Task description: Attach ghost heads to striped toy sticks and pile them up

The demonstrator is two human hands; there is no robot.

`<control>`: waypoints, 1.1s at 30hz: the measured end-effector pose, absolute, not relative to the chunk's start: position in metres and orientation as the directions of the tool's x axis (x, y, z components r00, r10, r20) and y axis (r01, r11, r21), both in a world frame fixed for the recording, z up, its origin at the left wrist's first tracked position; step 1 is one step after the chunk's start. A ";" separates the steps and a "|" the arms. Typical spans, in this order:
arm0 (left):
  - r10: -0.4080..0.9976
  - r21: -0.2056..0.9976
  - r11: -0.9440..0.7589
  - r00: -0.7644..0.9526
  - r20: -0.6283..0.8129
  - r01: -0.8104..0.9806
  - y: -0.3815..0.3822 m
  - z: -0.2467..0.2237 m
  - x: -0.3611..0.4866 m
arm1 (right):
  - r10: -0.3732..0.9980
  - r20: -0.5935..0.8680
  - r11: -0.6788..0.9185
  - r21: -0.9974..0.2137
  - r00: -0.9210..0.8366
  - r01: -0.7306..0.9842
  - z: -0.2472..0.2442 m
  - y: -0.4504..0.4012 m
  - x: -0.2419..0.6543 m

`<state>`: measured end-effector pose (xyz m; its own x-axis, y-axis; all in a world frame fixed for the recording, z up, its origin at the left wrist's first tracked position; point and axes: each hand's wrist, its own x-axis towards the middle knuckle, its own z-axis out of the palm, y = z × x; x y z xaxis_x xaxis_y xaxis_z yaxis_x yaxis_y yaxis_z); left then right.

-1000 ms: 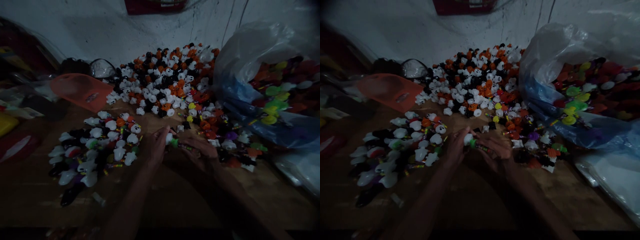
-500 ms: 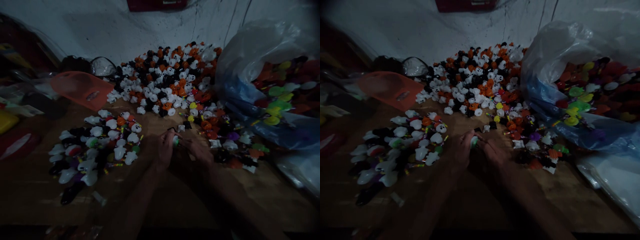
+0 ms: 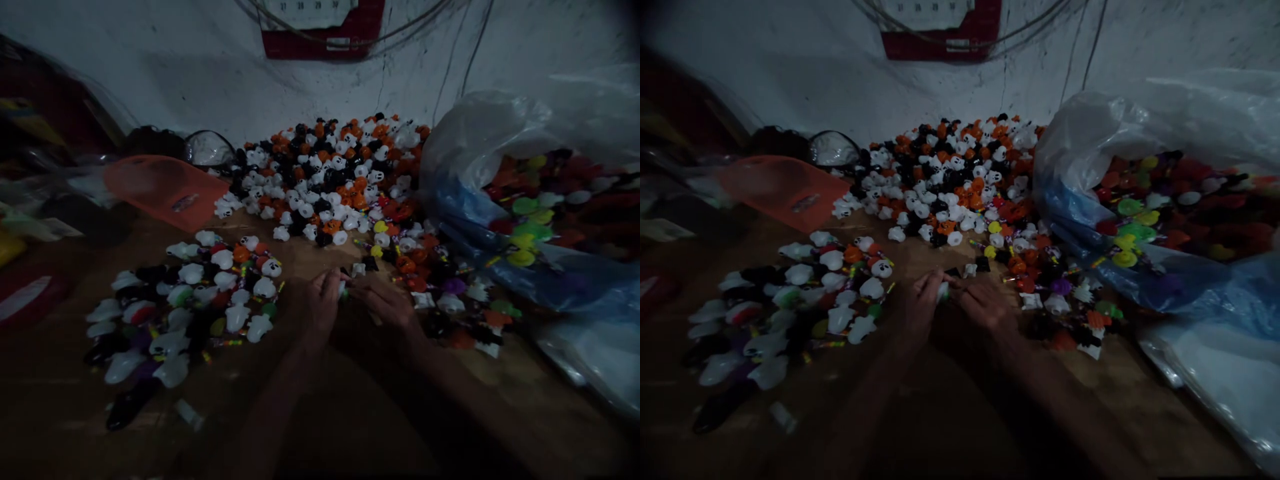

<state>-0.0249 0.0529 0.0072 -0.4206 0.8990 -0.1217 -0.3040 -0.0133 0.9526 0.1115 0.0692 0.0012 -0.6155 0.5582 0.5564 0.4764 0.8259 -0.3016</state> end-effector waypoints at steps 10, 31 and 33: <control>0.949 0.868 0.132 -0.192 -0.250 -0.478 0.049 0.010 -0.030 | 0.637 0.588 0.769 -0.439 -0.499 0.465 0.012 0.057 0.128; 0.968 0.950 0.219 -0.070 -0.240 -0.224 0.045 0.022 -0.032 | 0.643 0.706 0.701 -0.385 -0.298 0.601 -0.001 0.051 0.136; 0.975 0.967 0.182 -0.095 -0.201 -0.180 0.044 0.025 -0.029 | 0.650 0.699 0.711 -0.423 -0.297 0.562 -0.001 0.051 0.134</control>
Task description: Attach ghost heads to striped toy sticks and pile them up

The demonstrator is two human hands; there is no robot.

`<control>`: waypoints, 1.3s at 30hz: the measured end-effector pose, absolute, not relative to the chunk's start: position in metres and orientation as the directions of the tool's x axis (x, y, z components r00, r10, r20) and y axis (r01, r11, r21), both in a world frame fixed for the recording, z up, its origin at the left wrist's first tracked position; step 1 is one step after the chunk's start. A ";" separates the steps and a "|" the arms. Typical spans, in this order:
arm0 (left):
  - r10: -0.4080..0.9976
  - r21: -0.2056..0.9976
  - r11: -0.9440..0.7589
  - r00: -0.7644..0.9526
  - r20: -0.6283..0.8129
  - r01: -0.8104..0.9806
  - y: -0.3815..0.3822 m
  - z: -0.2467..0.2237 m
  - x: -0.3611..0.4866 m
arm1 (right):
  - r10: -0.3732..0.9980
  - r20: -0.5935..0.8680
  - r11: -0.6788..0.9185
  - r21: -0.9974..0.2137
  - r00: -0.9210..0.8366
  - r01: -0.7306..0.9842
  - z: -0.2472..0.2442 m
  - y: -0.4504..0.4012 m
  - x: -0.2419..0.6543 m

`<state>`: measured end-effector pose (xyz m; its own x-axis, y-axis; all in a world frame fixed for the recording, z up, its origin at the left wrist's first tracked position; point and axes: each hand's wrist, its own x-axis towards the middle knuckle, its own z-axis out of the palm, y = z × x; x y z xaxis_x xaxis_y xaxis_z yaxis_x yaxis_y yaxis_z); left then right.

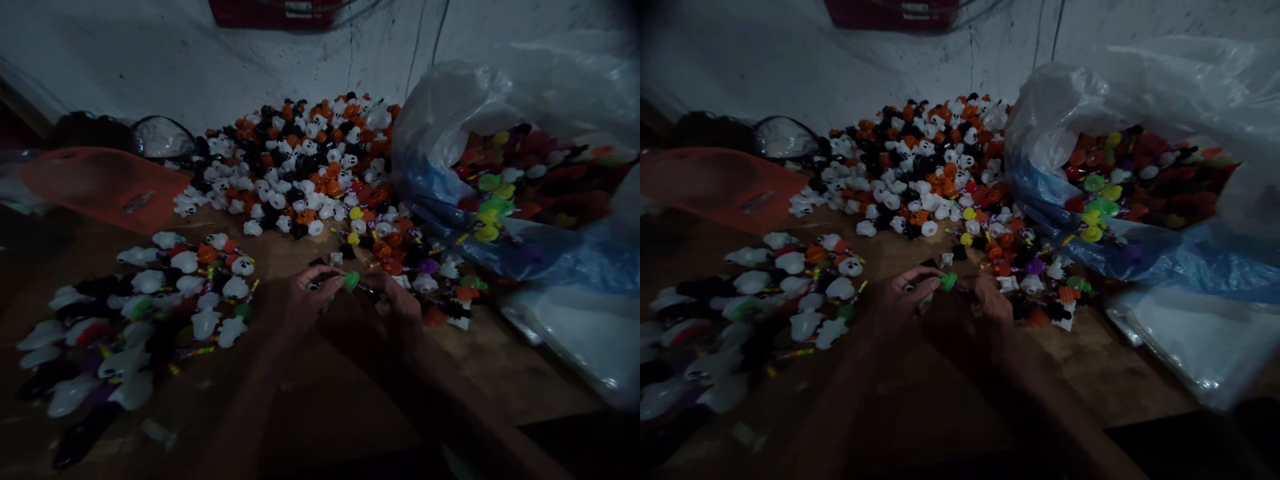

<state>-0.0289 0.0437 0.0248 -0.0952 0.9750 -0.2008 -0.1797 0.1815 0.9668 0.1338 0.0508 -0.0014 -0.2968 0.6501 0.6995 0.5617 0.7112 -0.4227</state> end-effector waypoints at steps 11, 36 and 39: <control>0.994 0.997 0.074 -0.084 -0.072 0.015 0.043 0.021 -0.040 | 0.912 0.165 0.301 -0.891 -0.375 0.340 0.015 0.048 0.130; 0.981 0.990 0.118 -0.148 -0.128 -0.075 0.044 0.020 -0.028 | 0.873 0.407 0.487 -0.741 -0.268 0.462 0.003 0.051 0.126; 0.977 0.980 0.137 -0.147 -0.158 -0.142 0.046 0.017 -0.026 | 0.869 0.417 0.494 -0.696 -0.266 0.521 0.001 0.053 0.127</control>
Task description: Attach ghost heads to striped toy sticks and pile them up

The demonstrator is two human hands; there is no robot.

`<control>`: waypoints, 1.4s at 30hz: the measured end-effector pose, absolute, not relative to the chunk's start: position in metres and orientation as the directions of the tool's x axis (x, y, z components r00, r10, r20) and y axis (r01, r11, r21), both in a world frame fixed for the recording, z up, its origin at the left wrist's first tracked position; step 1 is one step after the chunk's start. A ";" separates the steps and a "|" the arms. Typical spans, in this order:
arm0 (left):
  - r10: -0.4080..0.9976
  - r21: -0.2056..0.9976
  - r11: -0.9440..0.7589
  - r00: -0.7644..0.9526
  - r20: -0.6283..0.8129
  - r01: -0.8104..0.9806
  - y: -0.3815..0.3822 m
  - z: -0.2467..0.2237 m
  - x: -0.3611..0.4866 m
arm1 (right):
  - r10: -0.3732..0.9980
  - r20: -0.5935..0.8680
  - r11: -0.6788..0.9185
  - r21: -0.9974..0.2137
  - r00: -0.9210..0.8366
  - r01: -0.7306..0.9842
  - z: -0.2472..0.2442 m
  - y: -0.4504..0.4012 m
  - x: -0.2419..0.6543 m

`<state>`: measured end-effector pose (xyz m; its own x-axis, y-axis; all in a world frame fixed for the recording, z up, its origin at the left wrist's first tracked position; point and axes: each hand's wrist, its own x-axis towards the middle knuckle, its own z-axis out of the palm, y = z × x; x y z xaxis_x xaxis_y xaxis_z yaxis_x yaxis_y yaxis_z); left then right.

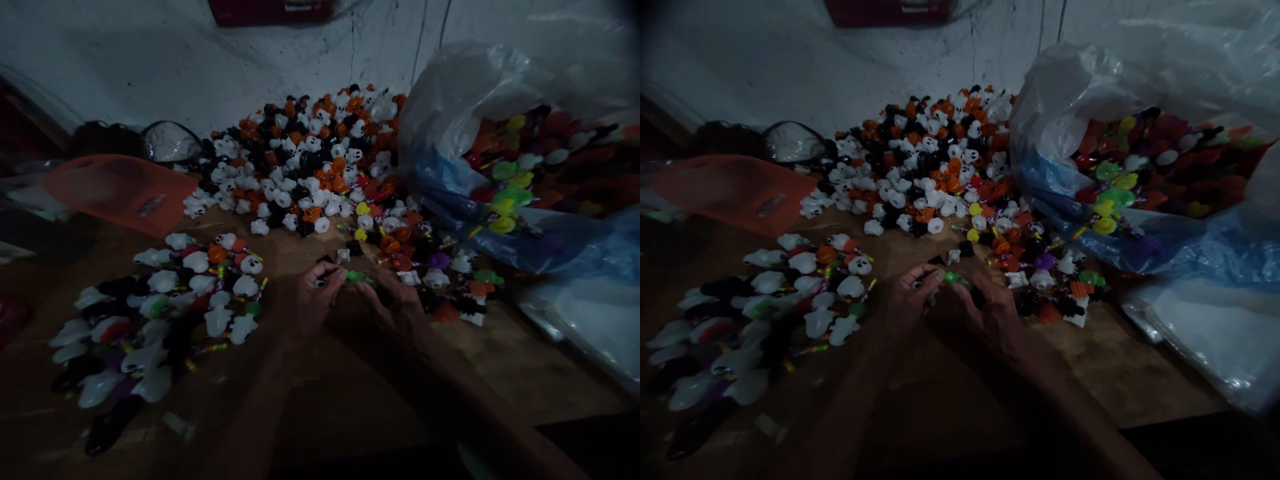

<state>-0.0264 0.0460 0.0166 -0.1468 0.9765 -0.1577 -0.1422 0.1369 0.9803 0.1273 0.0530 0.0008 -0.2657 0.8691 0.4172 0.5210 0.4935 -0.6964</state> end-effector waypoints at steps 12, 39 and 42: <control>0.947 0.821 0.273 -0.009 -0.321 -0.502 0.047 0.006 -0.032 | 0.770 0.535 0.636 -0.605 -0.347 0.480 0.000 0.045 0.129; 0.960 0.923 0.213 -0.107 -0.259 -0.321 0.047 0.009 -0.026 | 0.676 0.470 0.730 -0.322 -0.568 0.602 0.005 0.045 0.139; 0.959 0.903 0.233 -0.069 -0.275 -0.362 0.047 0.008 -0.029 | 0.702 0.443 0.712 -0.433 -0.557 0.553 0.009 0.042 0.137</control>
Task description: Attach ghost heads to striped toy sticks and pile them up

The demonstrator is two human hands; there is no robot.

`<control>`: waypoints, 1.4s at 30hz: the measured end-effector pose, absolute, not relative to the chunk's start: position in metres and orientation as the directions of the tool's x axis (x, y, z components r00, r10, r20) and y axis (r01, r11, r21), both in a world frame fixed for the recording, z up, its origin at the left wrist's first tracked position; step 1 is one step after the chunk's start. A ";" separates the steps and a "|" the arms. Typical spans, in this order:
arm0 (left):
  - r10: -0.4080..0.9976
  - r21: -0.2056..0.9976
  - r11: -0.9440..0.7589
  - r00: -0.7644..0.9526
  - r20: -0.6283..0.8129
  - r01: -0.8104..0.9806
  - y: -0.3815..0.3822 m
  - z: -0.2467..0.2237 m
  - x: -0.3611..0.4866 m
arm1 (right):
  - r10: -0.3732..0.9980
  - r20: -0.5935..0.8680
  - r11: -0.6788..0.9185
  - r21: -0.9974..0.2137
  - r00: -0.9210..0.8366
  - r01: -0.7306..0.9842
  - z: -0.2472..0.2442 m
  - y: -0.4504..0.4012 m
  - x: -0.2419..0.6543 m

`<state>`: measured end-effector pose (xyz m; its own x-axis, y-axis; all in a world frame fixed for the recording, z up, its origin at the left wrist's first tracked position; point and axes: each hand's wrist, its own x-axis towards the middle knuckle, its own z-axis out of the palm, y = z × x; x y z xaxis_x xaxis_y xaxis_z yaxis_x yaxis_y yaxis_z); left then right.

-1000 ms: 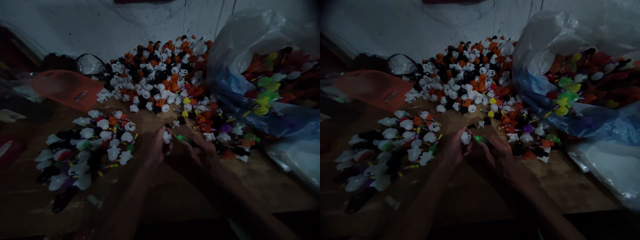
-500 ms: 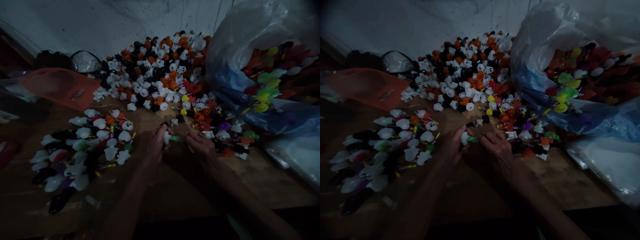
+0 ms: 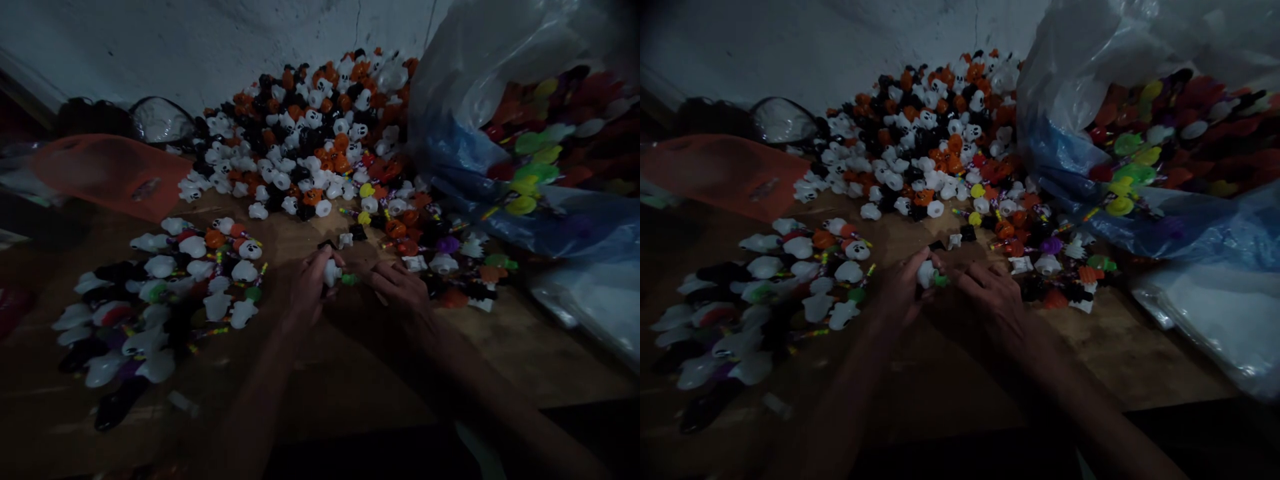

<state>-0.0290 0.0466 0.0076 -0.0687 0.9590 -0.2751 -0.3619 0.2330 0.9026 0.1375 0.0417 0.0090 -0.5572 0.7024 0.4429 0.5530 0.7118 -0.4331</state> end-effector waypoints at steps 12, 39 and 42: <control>0.962 0.917 0.272 0.048 -0.270 -0.291 0.047 0.009 -0.032 | 0.824 0.325 0.523 -0.753 -0.465 0.399 0.011 0.042 0.139; 0.950 0.928 0.295 -0.035 -0.311 -0.226 0.044 0.012 -0.020 | 0.672 0.414 0.741 -0.353 -0.614 0.572 0.000 0.035 0.146; 0.958 0.958 0.246 -0.111 -0.263 -0.144 0.042 0.016 -0.018 | 0.686 0.340 0.727 -0.363 -0.643 0.583 0.008 0.032 0.146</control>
<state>-0.0180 0.0425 0.0159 -0.1105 0.9585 -0.2630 -0.1435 0.2464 0.9585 0.1461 0.0319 0.0077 -0.6433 0.6859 0.3402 0.5832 0.7269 -0.3627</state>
